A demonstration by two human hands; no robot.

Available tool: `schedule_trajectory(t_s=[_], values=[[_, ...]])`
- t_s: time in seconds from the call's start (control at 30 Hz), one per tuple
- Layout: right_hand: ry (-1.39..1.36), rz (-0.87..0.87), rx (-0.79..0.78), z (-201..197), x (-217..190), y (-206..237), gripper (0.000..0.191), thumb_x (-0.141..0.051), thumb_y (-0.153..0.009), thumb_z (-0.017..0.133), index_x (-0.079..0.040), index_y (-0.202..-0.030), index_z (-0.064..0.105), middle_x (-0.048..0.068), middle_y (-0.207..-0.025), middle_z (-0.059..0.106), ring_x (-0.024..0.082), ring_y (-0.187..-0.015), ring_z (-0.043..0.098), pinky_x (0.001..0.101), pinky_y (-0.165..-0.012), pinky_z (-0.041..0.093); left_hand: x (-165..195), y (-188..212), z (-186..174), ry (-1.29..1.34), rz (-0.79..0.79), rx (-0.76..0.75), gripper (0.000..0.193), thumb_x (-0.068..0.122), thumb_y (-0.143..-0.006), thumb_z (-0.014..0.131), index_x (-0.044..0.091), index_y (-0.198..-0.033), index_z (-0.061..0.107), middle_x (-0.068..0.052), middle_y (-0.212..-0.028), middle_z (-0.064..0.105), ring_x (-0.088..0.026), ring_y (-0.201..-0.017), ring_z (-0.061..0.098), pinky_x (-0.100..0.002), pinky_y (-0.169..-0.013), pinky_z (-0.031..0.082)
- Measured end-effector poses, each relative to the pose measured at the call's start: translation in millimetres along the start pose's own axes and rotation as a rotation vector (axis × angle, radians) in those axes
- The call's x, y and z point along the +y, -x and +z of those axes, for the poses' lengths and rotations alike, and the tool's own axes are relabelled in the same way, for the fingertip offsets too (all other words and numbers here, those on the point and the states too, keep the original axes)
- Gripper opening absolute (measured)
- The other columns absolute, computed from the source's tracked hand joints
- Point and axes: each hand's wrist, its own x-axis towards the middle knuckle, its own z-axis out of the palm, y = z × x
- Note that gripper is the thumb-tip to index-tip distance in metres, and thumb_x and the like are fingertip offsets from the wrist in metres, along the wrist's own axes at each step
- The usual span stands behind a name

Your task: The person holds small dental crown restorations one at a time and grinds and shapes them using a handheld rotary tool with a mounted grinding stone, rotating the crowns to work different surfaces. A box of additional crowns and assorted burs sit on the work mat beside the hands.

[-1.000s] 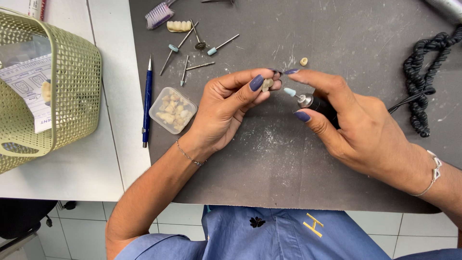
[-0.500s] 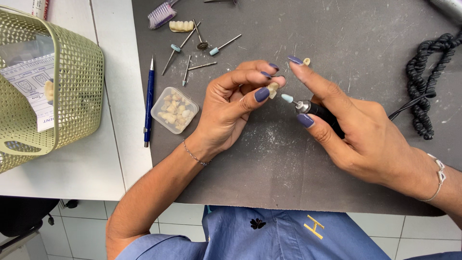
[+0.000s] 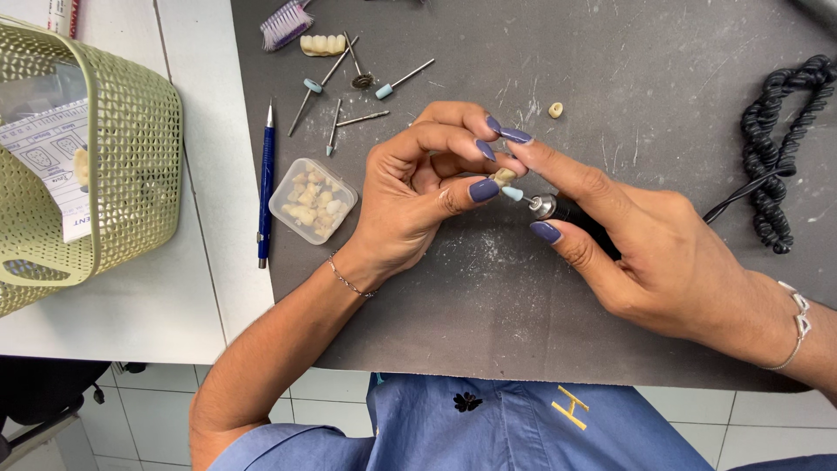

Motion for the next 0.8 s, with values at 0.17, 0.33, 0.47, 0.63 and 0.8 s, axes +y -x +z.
schedule_trajectory(t_s=[0.17,0.33,0.47,0.63,0.8], values=[[-0.015,0.077,-0.023,1.1,1.1,-0.4,0.064,-0.017,-0.094,0.064,-0.010,-0.154,0.041,0.016,-0.096,0.075,0.025,-0.074,0.075,0.0353,-0.060,0.056,-1.3,-0.3,0.2,-0.011,0.006,-0.007,0.018,-0.009,-0.104,0.073,0.003,-0.115,0.066,-0.008,-0.131,0.055,-0.022,-0.118,0.071,-0.033,-0.110,0.061],[-0.003,0.066,-0.017,1.0,1.4,-1.1,0.062,-0.016,-0.095,0.064,-0.012,-0.153,0.041,0.016,-0.098,0.076,0.023,-0.067,0.075,0.0342,-0.058,0.056,-1.8,-1.2,-1.2,-0.030,0.016,-0.004,0.019,-0.008,-0.104,0.073,0.004,-0.116,0.064,-0.007,-0.131,0.055,-0.022,-0.118,0.071,-0.032,-0.110,0.061],[-0.012,0.150,-0.052,1.2,1.4,-1.0,0.064,-0.017,-0.094,0.065,-0.014,-0.153,0.041,0.014,-0.090,0.076,0.023,-0.068,0.073,0.0353,-0.058,0.056,-1.1,-1.0,-1.6,-0.032,0.014,0.001,0.019,-0.009,-0.104,0.072,0.004,-0.116,0.064,-0.008,-0.131,0.055,-0.022,-0.118,0.071,-0.032,-0.110,0.062],[-0.010,0.073,-0.012,2.4,2.6,-1.4,0.065,-0.015,-0.094,0.065,-0.011,-0.153,0.040,0.017,-0.098,0.075,0.026,-0.074,0.077,0.0352,-0.060,0.056,-1.6,-2.1,-0.1,-0.041,0.008,0.015,0.018,-0.009,-0.105,0.072,0.004,-0.116,0.064,-0.008,-0.131,0.055,-0.022,-0.118,0.071,-0.032,-0.111,0.061],[-0.009,0.057,0.007,3.3,2.9,-1.4,0.065,-0.012,-0.093,0.065,-0.011,-0.153,0.039,0.018,-0.102,0.075,0.029,-0.078,0.077,0.0363,-0.062,0.057,0.0,-2.1,0.4,-0.029,0.004,0.019,0.018,-0.008,-0.105,0.072,0.004,-0.115,0.063,-0.008,-0.131,0.054,-0.022,-0.119,0.071,-0.031,-0.111,0.061]])
